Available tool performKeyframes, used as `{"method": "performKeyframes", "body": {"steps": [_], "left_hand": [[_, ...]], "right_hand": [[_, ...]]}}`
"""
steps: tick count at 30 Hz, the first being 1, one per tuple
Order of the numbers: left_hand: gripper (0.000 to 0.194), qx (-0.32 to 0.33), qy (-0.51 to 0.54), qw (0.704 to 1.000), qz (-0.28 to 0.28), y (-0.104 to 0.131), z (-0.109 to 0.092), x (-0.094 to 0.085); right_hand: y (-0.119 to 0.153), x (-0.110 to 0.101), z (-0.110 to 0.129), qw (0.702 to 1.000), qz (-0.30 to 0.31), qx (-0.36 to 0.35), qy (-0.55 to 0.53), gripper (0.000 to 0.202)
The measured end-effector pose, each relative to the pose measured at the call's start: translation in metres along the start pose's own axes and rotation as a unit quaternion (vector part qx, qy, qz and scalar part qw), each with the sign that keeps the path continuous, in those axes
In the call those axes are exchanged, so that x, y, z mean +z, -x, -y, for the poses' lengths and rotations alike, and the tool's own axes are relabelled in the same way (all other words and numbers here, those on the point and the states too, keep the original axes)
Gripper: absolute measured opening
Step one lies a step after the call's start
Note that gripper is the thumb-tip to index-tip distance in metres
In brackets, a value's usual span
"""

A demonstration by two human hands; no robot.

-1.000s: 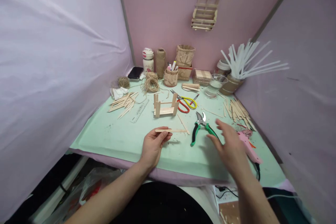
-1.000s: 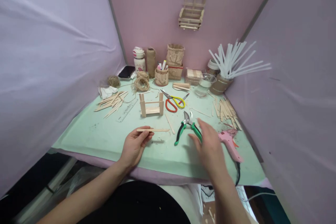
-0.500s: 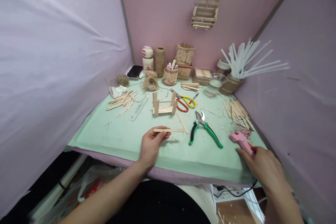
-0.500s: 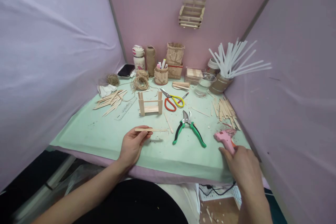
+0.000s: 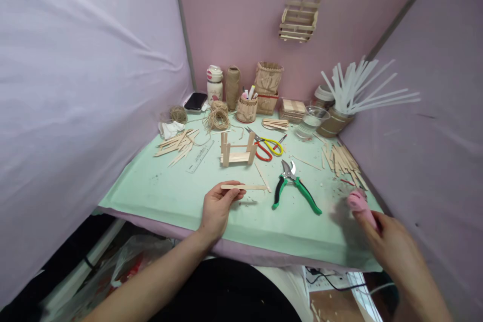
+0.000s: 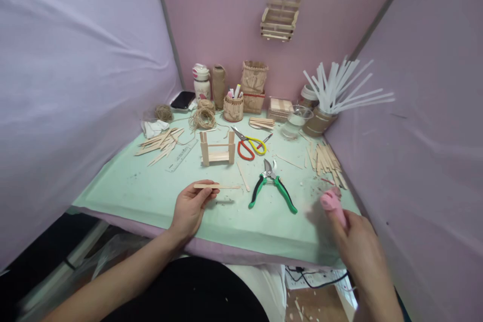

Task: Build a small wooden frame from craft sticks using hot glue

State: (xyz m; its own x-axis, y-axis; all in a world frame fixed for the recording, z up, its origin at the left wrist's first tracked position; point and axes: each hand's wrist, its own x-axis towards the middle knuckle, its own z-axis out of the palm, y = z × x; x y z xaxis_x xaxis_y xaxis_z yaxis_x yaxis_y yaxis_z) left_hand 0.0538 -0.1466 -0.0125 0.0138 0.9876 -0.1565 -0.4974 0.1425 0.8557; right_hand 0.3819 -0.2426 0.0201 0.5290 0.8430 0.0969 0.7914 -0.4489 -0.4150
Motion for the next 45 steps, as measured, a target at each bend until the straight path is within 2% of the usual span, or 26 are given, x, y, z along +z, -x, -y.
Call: {"method": "performKeyframes", "body": {"steps": [2, 4, 6, 8, 11, 14, 26, 33, 45], "left_hand": [[0.024, 0.008, -0.004, 1.0, -0.001, 0.0, 0.001, -0.001], [0.023, 0.018, -0.015, 1.0, 0.003, 0.0, 0.003, -0.002], [0.021, 0.032, -0.034, 0.999, 0.011, 0.001, 0.004, -0.003], [0.018, 0.048, -0.059, 0.997, 0.021, 0.003, 0.004, -0.003], [0.016, 0.068, -0.09, 0.993, 0.03, 0.006, 0.003, -0.003], [0.016, 0.077, -0.105, 0.991, 0.032, 0.007, 0.001, -0.003], [0.014, 0.084, -0.134, 0.987, 0.029, 0.009, -0.001, 0.0], [0.013, 0.082, -0.136, 0.987, 0.038, 0.009, 0.0, -0.001], [0.016, 0.078, -0.14, 0.987, 0.033, 0.01, -0.001, 0.0]], "right_hand": [[0.014, -0.011, 0.009, 0.996, 0.018, 0.004, -0.085, 0.052], [0.029, -0.014, 0.022, 0.979, 0.03, 0.008, -0.201, 0.054], [0.043, -0.01, 0.036, 0.951, 0.066, 0.014, -0.301, 0.054], [0.054, -0.003, 0.051, 0.931, 0.115, 0.009, -0.345, 0.052], [0.066, 0.007, 0.07, 0.921, 0.168, -0.036, -0.35, 0.052], [0.071, 0.013, 0.08, 0.922, 0.181, -0.069, -0.336, 0.053], [0.074, 0.023, 0.089, 0.919, 0.212, -0.073, -0.324, 0.056], [0.073, 0.022, 0.092, 0.925, 0.2, -0.078, -0.315, 0.059], [0.073, 0.019, 0.094, 0.929, 0.192, -0.091, -0.304, 0.055]]}}
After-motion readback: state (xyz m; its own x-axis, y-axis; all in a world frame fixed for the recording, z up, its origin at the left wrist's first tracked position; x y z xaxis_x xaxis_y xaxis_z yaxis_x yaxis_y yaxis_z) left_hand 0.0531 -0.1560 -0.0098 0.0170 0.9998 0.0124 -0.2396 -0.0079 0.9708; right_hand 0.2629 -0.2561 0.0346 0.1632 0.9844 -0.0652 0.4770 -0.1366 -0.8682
